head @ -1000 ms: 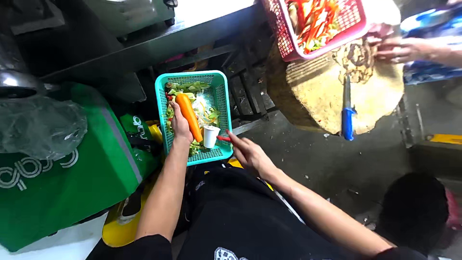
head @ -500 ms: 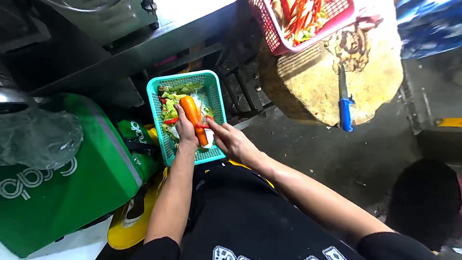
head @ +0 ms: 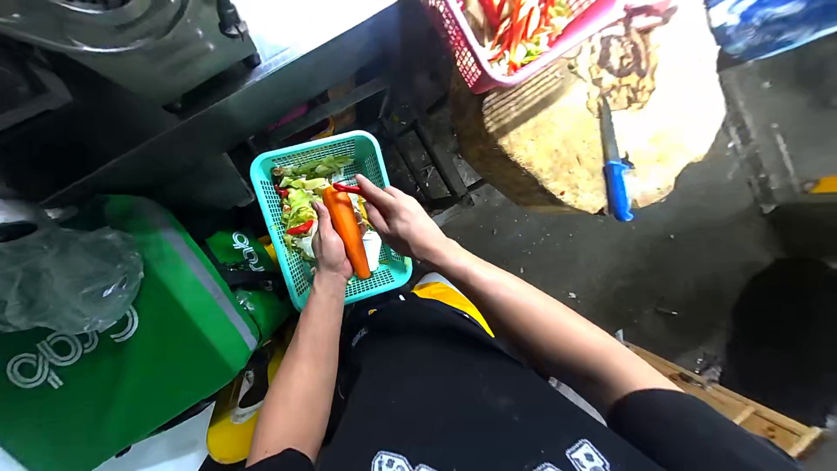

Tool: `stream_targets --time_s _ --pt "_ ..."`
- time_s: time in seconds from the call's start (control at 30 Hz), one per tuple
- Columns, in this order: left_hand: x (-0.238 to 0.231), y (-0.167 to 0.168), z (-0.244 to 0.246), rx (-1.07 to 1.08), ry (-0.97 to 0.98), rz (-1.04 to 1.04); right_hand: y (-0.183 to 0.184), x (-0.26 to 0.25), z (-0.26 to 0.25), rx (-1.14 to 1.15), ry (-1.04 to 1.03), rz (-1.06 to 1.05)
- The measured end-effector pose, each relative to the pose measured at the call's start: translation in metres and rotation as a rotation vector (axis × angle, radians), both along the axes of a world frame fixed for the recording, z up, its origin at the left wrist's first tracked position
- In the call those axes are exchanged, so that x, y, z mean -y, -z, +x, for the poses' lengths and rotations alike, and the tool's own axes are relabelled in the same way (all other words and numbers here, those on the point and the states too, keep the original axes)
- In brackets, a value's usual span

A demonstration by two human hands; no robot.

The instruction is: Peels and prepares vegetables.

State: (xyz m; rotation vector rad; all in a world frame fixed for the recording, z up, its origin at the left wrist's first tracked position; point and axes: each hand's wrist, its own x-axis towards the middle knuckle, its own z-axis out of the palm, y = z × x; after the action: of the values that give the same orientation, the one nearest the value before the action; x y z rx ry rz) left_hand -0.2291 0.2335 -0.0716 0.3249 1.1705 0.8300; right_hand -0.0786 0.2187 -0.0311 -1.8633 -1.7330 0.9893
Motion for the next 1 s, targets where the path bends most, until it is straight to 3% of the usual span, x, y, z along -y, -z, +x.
stream_targets --time_s 0.1,0.2,0.27,0.37,0.43,0.6,0.77,0.9,1.0 --pt "0.002 -0.004 0.005 0.016 -0.008 0.051 0.002 -0.002 -0.003 -0.007 -0.052 0.037" --pt "0.0 0.006 0.004 -0.07 -0.014 0.019 0.003 0.033 -0.005 -0.007 -0.09 0.039" --pt "-0.004 0.022 0.005 -0.142 -0.047 -0.027 0.006 0.073 -0.002 -0.006 -0.154 -0.045" --pt "-0.009 0.046 0.0 -0.202 -0.113 -0.085 0.005 0.129 0.009 -0.011 -0.275 -0.334" --pt "-0.014 0.047 -0.003 -0.188 -0.175 -0.144 0.008 0.145 0.017 -0.013 -0.264 -0.373" --pt "-0.012 0.029 -0.01 -0.08 -0.09 -0.096 0.007 0.069 0.018 0.014 -0.066 -0.135" --pt "0.002 0.001 0.004 -0.012 -0.039 -0.024 0.002 -0.006 0.0 -0.004 -0.046 -0.035" --pt "-0.002 -0.001 0.008 -0.02 -0.104 -0.01 -0.003 0.014 -0.008 0.017 -0.092 -0.004" --pt "-0.007 0.017 0.003 -0.097 -0.145 -0.073 -0.005 0.073 -0.008 0.027 -0.21 -0.086"
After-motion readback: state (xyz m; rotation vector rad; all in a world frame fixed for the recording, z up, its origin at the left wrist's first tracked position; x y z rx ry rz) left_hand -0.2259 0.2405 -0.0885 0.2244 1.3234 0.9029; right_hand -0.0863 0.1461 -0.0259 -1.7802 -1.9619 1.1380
